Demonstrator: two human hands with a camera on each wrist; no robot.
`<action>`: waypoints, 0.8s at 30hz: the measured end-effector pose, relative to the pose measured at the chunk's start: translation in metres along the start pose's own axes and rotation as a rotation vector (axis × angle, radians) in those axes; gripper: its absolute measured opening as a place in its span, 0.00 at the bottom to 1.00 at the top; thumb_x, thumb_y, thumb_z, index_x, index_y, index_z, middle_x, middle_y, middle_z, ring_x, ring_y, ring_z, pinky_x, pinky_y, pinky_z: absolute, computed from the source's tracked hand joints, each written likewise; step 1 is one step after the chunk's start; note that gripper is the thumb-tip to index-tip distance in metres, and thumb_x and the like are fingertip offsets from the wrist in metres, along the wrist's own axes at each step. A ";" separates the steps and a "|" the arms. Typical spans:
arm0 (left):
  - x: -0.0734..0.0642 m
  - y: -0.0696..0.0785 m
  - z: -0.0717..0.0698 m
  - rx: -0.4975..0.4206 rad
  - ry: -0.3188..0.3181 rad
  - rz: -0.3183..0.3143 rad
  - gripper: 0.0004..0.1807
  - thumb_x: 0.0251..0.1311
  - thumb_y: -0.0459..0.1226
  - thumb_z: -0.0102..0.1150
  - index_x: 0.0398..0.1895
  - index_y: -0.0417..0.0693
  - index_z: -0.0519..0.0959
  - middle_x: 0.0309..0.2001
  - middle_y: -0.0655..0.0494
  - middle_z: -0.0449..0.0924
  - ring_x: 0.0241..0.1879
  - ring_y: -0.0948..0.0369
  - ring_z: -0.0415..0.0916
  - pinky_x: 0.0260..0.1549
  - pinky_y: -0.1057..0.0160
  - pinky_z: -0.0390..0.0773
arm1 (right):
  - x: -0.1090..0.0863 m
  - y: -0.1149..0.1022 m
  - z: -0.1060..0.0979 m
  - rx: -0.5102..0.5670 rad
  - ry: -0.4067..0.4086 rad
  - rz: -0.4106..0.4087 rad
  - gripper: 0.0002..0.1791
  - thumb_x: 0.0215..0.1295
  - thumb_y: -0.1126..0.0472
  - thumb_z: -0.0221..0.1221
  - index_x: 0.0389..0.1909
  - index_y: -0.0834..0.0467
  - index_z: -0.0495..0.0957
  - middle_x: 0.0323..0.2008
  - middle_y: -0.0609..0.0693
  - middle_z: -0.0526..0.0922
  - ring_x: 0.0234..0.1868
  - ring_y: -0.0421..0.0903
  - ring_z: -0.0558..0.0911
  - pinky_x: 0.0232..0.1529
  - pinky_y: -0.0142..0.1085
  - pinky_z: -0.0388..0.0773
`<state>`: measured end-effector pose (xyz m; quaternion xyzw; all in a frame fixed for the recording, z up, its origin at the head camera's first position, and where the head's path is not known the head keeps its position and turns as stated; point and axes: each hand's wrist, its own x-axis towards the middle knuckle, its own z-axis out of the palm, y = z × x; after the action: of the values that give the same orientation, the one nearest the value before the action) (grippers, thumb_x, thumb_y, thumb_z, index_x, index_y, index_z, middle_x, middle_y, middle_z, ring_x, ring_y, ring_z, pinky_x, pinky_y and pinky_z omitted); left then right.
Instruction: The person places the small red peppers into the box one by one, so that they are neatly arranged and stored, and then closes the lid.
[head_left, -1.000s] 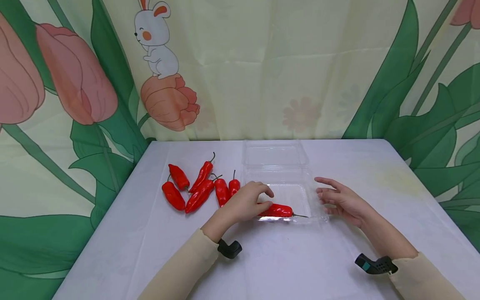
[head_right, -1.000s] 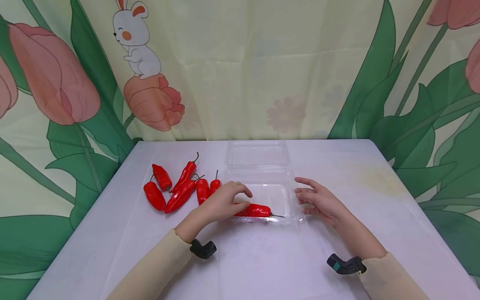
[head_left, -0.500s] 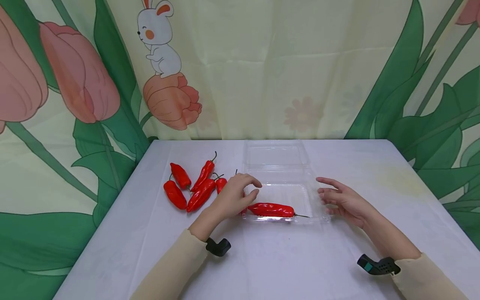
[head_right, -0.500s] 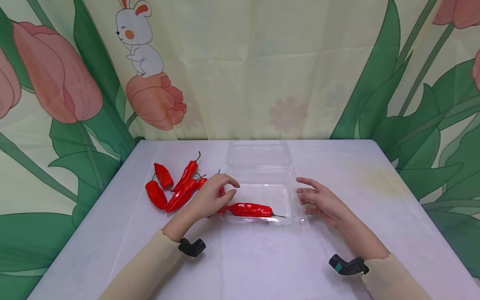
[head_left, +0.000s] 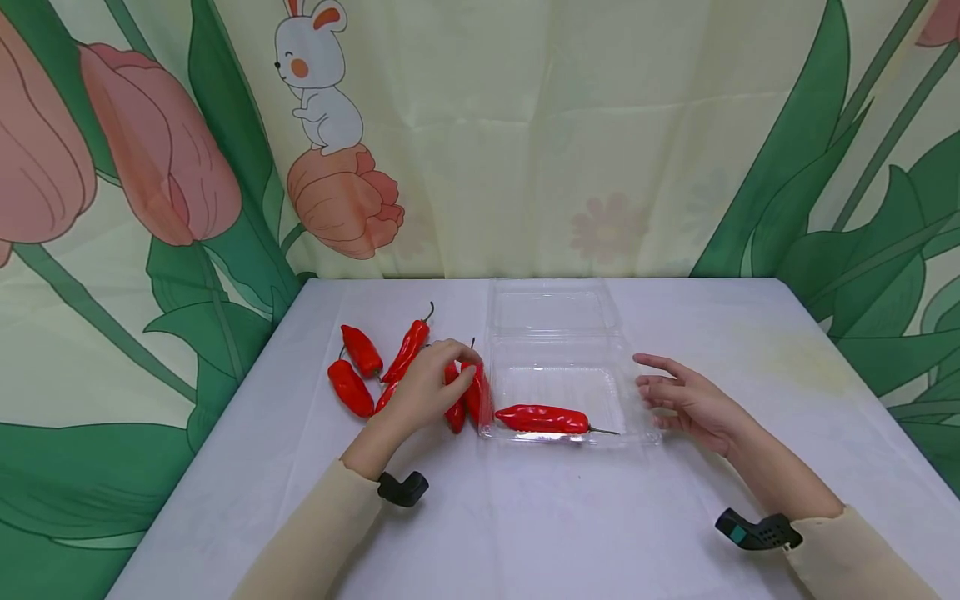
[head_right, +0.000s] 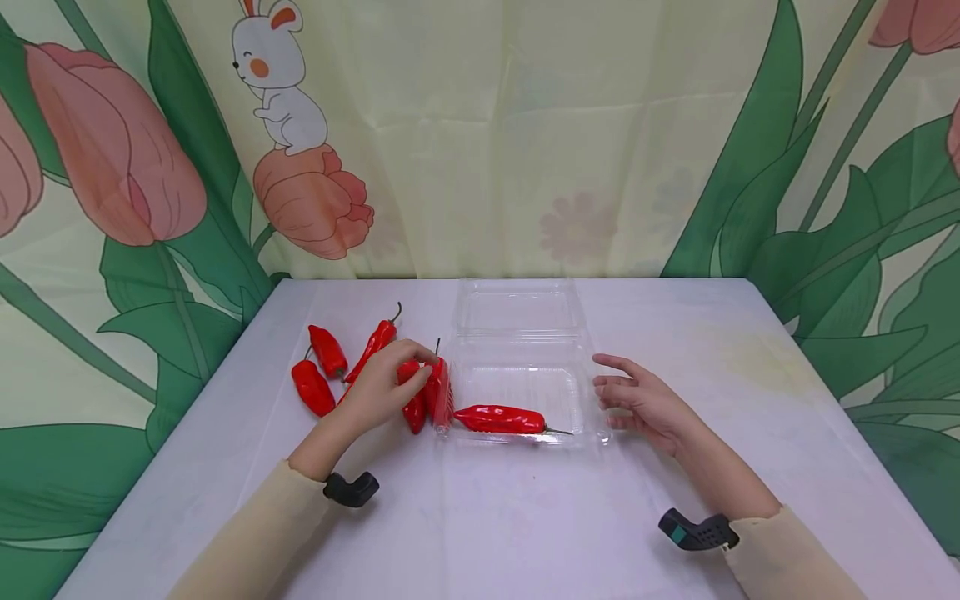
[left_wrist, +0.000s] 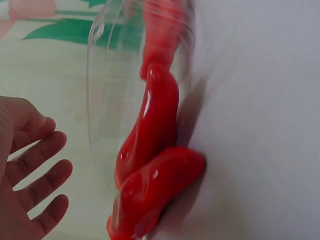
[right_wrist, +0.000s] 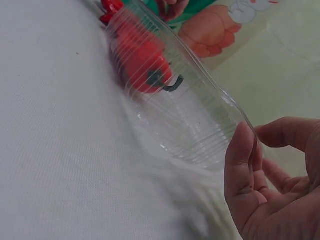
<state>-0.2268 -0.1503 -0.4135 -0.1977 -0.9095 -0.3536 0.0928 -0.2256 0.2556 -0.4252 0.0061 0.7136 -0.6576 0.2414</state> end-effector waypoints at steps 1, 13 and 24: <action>-0.001 -0.002 -0.002 0.006 0.009 -0.008 0.17 0.61 0.37 0.71 0.53 0.52 0.82 0.50 0.56 0.85 0.53 0.53 0.81 0.48 0.52 0.87 | 0.000 0.000 0.000 -0.001 0.000 0.001 0.36 0.76 0.57 0.58 0.79 0.47 0.54 0.53 0.46 0.76 0.43 0.41 0.79 0.41 0.33 0.83; -0.016 -0.018 -0.021 0.019 0.076 -0.081 0.15 0.62 0.35 0.69 0.52 0.50 0.83 0.51 0.53 0.84 0.52 0.52 0.81 0.49 0.49 0.87 | -0.001 -0.003 0.002 -0.036 0.005 0.001 0.39 0.76 0.56 0.58 0.81 0.50 0.51 0.56 0.49 0.74 0.44 0.42 0.79 0.42 0.32 0.84; -0.032 -0.041 -0.031 0.060 0.079 -0.149 0.14 0.64 0.37 0.68 0.52 0.50 0.83 0.51 0.54 0.84 0.52 0.54 0.81 0.49 0.52 0.87 | -0.001 -0.003 0.002 -0.038 0.004 0.007 0.38 0.76 0.56 0.58 0.81 0.50 0.51 0.56 0.50 0.74 0.44 0.42 0.78 0.42 0.33 0.84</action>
<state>-0.2143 -0.2079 -0.4255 -0.1127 -0.9275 -0.3396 0.1081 -0.2253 0.2535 -0.4220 0.0051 0.7263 -0.6432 0.2424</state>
